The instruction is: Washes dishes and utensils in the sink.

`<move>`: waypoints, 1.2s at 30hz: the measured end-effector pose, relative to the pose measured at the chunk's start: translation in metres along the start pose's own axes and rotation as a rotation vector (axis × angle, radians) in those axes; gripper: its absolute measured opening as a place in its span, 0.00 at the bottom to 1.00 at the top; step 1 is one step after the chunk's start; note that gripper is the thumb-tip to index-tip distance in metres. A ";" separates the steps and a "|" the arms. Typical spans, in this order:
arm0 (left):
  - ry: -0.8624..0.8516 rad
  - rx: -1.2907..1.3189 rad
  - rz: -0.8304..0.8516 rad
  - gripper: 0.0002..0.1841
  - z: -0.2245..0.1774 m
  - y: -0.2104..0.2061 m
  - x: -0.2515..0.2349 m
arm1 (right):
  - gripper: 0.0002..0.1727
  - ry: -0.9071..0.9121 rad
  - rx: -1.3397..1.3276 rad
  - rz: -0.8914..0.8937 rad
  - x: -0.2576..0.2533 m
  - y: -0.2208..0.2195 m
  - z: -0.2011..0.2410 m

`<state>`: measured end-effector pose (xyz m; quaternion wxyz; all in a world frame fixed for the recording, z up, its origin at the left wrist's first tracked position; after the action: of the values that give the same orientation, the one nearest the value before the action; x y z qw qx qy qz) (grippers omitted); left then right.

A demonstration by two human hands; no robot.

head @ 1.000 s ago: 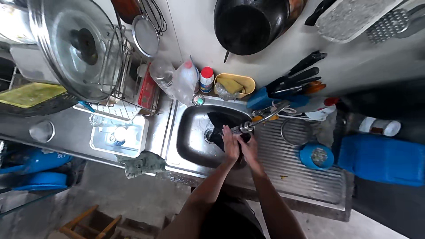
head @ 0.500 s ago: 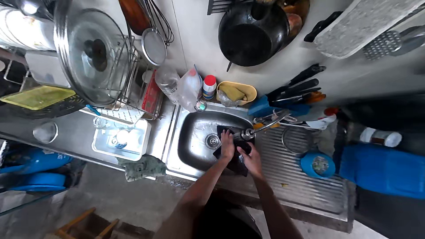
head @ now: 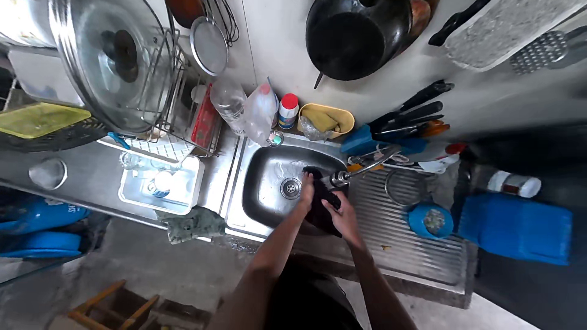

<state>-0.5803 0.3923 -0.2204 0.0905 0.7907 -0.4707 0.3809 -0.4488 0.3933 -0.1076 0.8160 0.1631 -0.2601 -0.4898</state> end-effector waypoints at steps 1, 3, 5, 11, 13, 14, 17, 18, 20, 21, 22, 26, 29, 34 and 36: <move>0.083 0.082 -0.009 0.33 0.003 0.004 -0.006 | 0.26 0.004 0.030 0.014 0.004 0.000 0.003; 0.186 0.183 0.003 0.34 0.001 0.010 -0.013 | 0.24 0.019 0.141 0.047 0.014 -0.001 0.009; 0.273 0.146 0.046 0.35 -0.011 0.012 -0.004 | 0.24 0.064 0.333 0.092 0.026 -0.002 0.019; 0.420 -0.178 0.003 0.36 0.012 0.055 0.000 | 0.31 0.574 0.764 0.088 0.059 -0.038 0.024; 0.425 -0.096 0.087 0.36 0.017 0.049 0.004 | 0.33 0.611 0.788 0.127 0.065 -0.049 0.019; 0.406 -0.068 0.133 0.36 0.016 0.045 0.009 | 0.33 0.617 0.775 0.159 0.069 -0.054 0.019; 0.295 0.029 0.115 0.33 0.023 0.045 0.006 | 0.29 0.592 0.617 0.275 0.067 -0.069 0.011; 0.279 0.082 0.118 0.31 0.027 0.047 0.004 | 0.37 0.546 0.501 0.331 0.063 -0.072 0.005; 0.265 0.159 0.151 0.29 0.034 0.050 0.005 | 0.53 0.412 0.297 0.376 0.053 -0.076 -0.004; 0.266 0.199 0.165 0.28 0.037 0.050 0.009 | 0.48 0.350 0.212 0.358 0.045 -0.077 -0.009; 0.267 0.247 0.166 0.27 0.038 0.049 0.014 | 0.42 0.312 0.161 0.302 0.037 -0.079 -0.015; 0.201 0.360 0.119 0.24 0.032 0.049 0.022 | 0.37 0.297 0.350 0.154 0.000 -0.096 -0.024; 0.178 0.310 0.123 0.26 0.024 0.053 0.022 | 0.37 0.206 0.415 0.103 -0.027 -0.099 -0.025; 0.165 0.284 0.095 0.31 0.023 0.069 0.025 | 0.50 -0.141 0.209 0.040 -0.063 -0.077 -0.034; 0.141 0.247 0.098 0.32 0.024 0.078 0.023 | 0.57 -0.240 0.011 0.093 -0.066 -0.068 -0.043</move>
<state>-0.6248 0.3230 -0.2385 0.0066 0.7431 -0.4507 0.4946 -0.4975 0.4205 -0.1951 0.7998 0.0956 -0.3660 -0.4661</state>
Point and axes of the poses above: each hand's wrist, its own x-axis away from the middle knuckle, its own y-axis out of the back of the hand, z = x × y, the point moved 7 cm from there along -x, towards the middle knuckle, and after that the axes turned 4 degrees about y, right-handed, at the moved point
